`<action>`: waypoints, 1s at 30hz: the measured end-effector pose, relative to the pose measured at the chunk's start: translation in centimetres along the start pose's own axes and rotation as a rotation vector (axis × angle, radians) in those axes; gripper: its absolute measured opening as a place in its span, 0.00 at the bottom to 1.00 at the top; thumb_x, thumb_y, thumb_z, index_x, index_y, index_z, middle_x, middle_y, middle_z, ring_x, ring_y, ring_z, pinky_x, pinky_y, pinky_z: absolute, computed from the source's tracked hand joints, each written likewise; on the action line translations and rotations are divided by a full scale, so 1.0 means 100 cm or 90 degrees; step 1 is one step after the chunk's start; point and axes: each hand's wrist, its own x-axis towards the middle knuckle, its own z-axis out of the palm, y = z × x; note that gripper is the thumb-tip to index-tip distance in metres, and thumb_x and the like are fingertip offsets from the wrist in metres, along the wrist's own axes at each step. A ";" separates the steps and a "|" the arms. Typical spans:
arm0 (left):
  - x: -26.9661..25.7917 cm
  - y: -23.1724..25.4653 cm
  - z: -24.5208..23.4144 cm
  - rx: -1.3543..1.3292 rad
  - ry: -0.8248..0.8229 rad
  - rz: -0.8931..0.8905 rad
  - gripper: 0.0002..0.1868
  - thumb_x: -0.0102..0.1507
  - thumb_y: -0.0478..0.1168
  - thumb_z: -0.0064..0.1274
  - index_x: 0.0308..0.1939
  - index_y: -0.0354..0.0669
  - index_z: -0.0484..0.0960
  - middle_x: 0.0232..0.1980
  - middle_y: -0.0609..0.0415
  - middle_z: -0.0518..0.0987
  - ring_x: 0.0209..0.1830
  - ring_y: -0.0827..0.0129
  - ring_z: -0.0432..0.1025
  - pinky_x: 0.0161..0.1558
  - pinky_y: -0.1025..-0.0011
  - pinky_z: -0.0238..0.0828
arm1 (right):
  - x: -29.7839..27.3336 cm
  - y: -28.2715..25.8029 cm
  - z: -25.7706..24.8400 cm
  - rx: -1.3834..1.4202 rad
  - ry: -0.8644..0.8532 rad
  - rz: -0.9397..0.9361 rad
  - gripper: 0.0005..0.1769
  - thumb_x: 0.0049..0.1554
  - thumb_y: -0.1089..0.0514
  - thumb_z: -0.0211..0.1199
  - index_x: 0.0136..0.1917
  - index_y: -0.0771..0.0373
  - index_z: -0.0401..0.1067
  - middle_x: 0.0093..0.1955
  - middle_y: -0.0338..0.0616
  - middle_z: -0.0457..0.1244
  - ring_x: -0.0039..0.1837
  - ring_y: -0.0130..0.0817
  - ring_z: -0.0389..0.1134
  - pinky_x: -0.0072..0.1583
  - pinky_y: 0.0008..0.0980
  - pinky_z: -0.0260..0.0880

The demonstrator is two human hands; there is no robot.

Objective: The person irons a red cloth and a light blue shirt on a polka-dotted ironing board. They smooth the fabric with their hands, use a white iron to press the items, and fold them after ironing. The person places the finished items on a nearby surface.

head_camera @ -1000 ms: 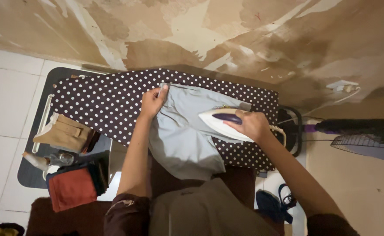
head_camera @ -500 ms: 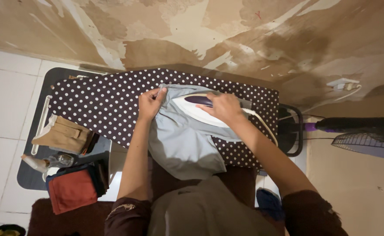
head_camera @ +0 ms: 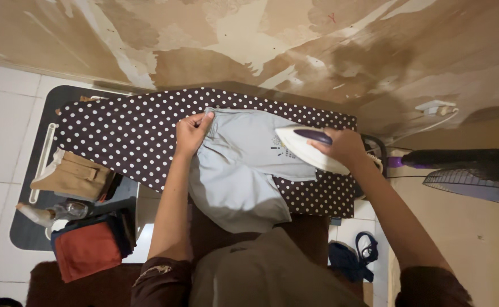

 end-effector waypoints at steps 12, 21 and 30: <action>0.007 -0.027 0.003 -0.001 0.033 -0.004 0.25 0.70 0.48 0.56 0.23 0.32 0.77 0.18 0.69 0.62 0.21 0.85 0.52 0.23 0.75 0.46 | 0.007 -0.100 -0.014 0.048 -0.116 -0.024 0.32 0.51 0.28 0.64 0.51 0.57 0.81 0.32 0.53 0.70 0.35 0.50 0.73 0.41 0.45 0.74; 0.007 -0.033 0.003 -0.031 0.010 -0.006 0.20 0.67 0.49 0.57 0.28 0.36 0.83 0.20 0.71 0.67 0.22 0.87 0.56 0.23 0.77 0.51 | 0.073 -0.165 -0.002 0.132 -0.133 0.014 0.37 0.51 0.26 0.63 0.54 0.60 0.80 0.41 0.59 0.71 0.46 0.54 0.74 0.51 0.49 0.74; 0.007 -0.028 0.000 0.040 0.019 0.003 0.27 0.71 0.51 0.55 0.24 0.32 0.77 0.18 0.66 0.63 0.22 0.83 0.53 0.24 0.74 0.49 | 0.019 -0.108 -0.011 0.043 -0.168 -0.097 0.34 0.54 0.25 0.62 0.52 0.58 0.80 0.39 0.55 0.71 0.40 0.51 0.74 0.46 0.46 0.74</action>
